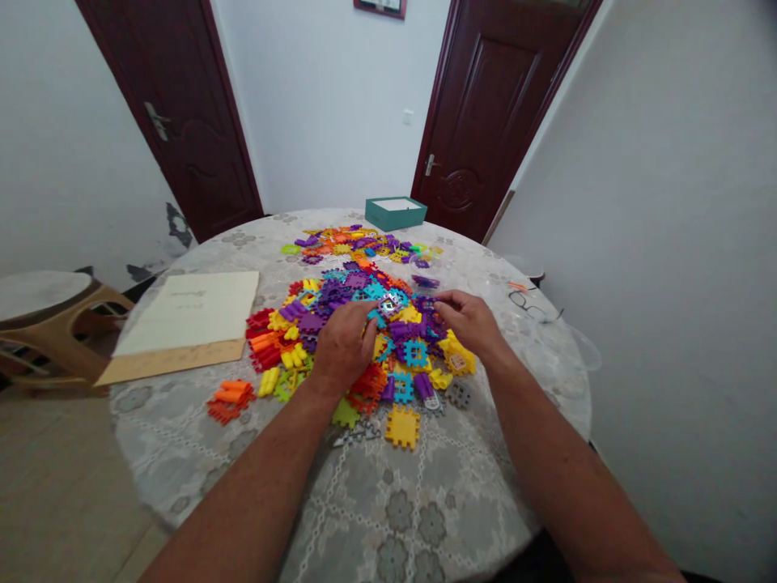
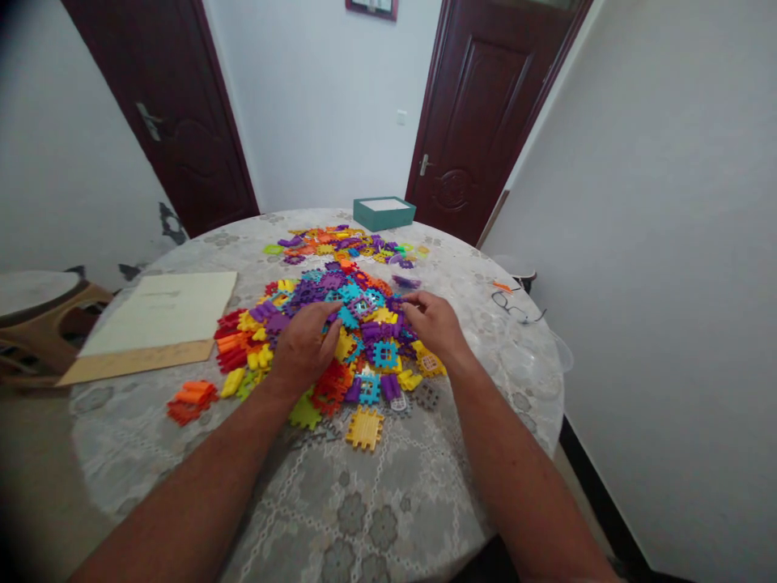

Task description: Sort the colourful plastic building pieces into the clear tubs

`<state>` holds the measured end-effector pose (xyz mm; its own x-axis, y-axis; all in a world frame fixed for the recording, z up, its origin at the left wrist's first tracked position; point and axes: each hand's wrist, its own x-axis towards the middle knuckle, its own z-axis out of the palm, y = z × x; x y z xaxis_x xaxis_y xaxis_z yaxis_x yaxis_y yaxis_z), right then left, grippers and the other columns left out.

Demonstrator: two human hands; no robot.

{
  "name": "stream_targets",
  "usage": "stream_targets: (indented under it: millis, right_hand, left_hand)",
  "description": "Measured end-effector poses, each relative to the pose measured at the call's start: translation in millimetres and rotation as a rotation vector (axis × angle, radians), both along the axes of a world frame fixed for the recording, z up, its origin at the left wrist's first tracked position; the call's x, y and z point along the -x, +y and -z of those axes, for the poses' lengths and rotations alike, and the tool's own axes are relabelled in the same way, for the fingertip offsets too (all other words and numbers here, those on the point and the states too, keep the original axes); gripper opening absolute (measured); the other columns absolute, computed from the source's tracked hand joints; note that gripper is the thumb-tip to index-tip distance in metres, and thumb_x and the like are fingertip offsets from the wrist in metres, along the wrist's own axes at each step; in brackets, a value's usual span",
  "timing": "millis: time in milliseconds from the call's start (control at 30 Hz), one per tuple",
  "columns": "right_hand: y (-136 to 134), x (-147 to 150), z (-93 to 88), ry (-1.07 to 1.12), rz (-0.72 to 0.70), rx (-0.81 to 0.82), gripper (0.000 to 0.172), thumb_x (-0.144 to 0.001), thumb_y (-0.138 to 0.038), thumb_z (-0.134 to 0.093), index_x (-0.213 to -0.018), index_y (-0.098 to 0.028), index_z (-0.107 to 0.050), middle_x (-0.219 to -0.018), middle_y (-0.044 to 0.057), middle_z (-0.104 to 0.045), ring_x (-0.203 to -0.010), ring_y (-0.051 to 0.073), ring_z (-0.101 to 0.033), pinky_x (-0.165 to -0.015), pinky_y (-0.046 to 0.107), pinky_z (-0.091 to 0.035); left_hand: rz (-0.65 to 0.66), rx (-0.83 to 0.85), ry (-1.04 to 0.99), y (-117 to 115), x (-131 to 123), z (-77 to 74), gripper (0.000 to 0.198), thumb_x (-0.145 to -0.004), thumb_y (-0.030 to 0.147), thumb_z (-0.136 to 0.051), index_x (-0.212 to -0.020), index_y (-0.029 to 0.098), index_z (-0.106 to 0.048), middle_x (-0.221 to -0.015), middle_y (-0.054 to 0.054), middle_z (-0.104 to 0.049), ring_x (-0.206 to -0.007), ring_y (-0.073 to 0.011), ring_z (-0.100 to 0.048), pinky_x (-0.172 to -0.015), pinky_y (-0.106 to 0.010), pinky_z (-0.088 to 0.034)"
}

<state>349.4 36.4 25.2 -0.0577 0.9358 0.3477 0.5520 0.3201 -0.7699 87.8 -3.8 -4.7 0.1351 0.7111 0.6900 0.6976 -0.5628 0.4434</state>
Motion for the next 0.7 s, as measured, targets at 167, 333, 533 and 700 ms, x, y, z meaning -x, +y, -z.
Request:
stream_targets:
  millis: [167, 333, 533, 700]
  right_hand:
    - [68.9, -9.7, -35.8, -0.463, 0.259, -0.286, 0.025, -0.095, -0.029, -0.061, -0.11, -0.019, -0.079, -0.106, 0.011, -0.079, -0.093, 0.026, -0.07, -0.092, 0.04, -0.052]
    - [119.1, -1.8, -34.8, -0.805, 0.356, -0.13, 0.028, -0.098, -0.026, -0.061, -0.12, -0.02, -0.076, -0.113, 0.016, -0.078, -0.104, 0.031, -0.07, -0.09, 0.04, -0.051]
    - [126.6, -2.1, -24.2, -0.851, 0.356, -0.04, 0.033, -0.098, -0.022, -0.057, -0.126, -0.019, -0.075, -0.121, 0.017, -0.076, -0.11, 0.03, -0.069, -0.093, 0.039, -0.051]
    - [76.5, -4.2, -17.2, -0.707, 0.251, -0.079, 0.028, -0.097, -0.021, -0.057, -0.117, -0.019, -0.077, -0.116, 0.01, -0.079, -0.105, 0.025, -0.071, -0.092, 0.033, -0.05]
  left_hand:
    - [-0.121, -0.044, 0.098, 4.8, 8.8, 3.8, 0.033, -0.099, 0.022, -0.053, -0.128, 0.019, -0.068, -0.126, -0.015, -0.069, -0.133, -0.0325, -0.056, -0.122, -0.054, -0.038]
    - [-0.223, -0.006, 0.211, 9.8, 9.9, 17.9, 0.033, -0.096, 0.022, -0.057, -0.126, 0.02, -0.069, -0.13, -0.016, -0.068, -0.137, -0.0377, -0.052, -0.124, -0.066, -0.026]
    - [-0.258, 0.052, 0.269, 9.7, 11.3, 19.4, 0.029, -0.095, 0.025, -0.06, -0.121, 0.021, -0.07, -0.134, -0.017, -0.066, -0.135, -0.0385, -0.053, -0.12, -0.067, -0.029]
    - [-0.275, 0.093, 0.31, 4.7, 8.7, 11.6, 0.028, -0.097, 0.025, -0.057, -0.121, 0.021, -0.071, -0.136, -0.017, -0.064, -0.134, -0.0366, -0.053, -0.12, -0.064, -0.03]
